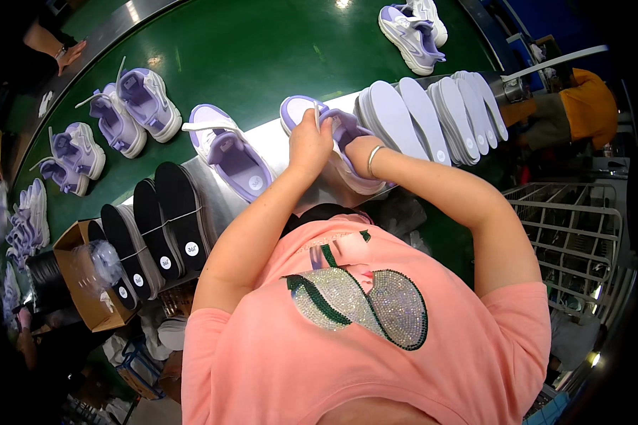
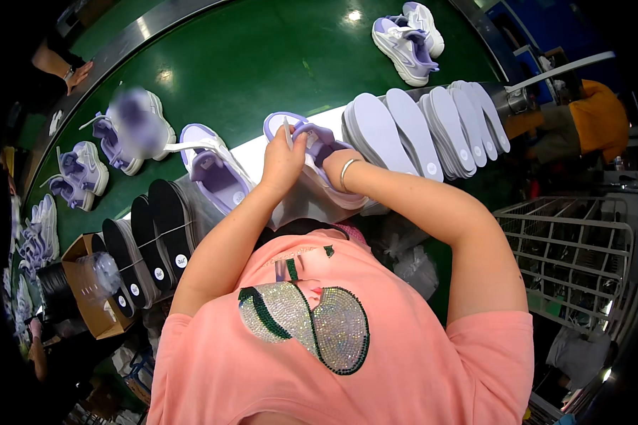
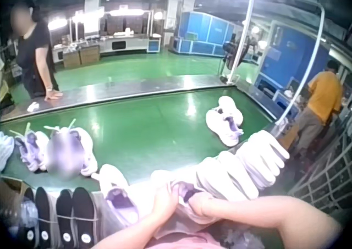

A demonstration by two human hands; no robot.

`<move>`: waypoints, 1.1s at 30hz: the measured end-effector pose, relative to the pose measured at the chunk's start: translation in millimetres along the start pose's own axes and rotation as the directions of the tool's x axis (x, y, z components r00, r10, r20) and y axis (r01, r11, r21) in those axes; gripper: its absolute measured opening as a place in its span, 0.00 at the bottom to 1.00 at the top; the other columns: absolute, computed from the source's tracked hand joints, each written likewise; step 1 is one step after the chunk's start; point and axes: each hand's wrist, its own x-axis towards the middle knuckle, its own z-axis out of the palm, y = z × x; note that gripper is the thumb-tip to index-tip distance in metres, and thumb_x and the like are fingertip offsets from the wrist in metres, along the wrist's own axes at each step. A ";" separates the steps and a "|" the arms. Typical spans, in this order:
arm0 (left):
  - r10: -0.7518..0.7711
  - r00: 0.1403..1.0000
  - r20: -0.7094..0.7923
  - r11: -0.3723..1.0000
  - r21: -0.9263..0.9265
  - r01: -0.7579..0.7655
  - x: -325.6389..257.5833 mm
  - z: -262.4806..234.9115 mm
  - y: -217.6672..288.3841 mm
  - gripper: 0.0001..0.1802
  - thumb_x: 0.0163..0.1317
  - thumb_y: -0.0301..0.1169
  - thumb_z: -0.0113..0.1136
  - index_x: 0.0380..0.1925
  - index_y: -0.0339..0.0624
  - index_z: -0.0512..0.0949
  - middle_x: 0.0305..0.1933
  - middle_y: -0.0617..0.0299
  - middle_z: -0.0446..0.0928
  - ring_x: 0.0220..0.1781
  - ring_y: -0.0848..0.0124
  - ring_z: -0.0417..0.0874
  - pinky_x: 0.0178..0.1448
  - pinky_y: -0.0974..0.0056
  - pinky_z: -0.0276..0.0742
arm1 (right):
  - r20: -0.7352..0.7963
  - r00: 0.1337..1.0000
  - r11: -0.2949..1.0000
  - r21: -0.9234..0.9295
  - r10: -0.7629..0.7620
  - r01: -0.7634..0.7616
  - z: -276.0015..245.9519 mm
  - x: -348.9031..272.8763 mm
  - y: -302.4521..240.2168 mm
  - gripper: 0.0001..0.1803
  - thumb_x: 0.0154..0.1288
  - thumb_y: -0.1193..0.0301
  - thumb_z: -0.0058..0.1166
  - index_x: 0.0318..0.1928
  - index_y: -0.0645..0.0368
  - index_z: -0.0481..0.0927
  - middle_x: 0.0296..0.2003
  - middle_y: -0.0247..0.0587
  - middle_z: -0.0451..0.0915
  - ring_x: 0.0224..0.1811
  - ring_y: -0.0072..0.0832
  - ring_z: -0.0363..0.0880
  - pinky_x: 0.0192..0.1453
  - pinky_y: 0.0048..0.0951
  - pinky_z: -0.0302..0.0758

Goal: The person inserts white insoles into purple and white sneakers on a conveyor belt and then retrieves a stack of white insoles from a shelf.

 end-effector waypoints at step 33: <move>-0.233 0.955 0.181 0.824 -0.484 0.293 14.3 23.0 -24.3 0.24 0.56 0.46 0.49 0.28 0.31 0.76 0.22 0.51 0.76 0.27 0.62 0.77 0.34 0.62 0.71 | 0.090 0.984 0.984 0.099 -0.157 0.148 -18.8 -42.6 20.7 0.15 0.56 0.59 0.43 0.38 0.53 0.75 0.30 0.44 0.78 0.35 0.40 0.76 0.42 0.40 0.68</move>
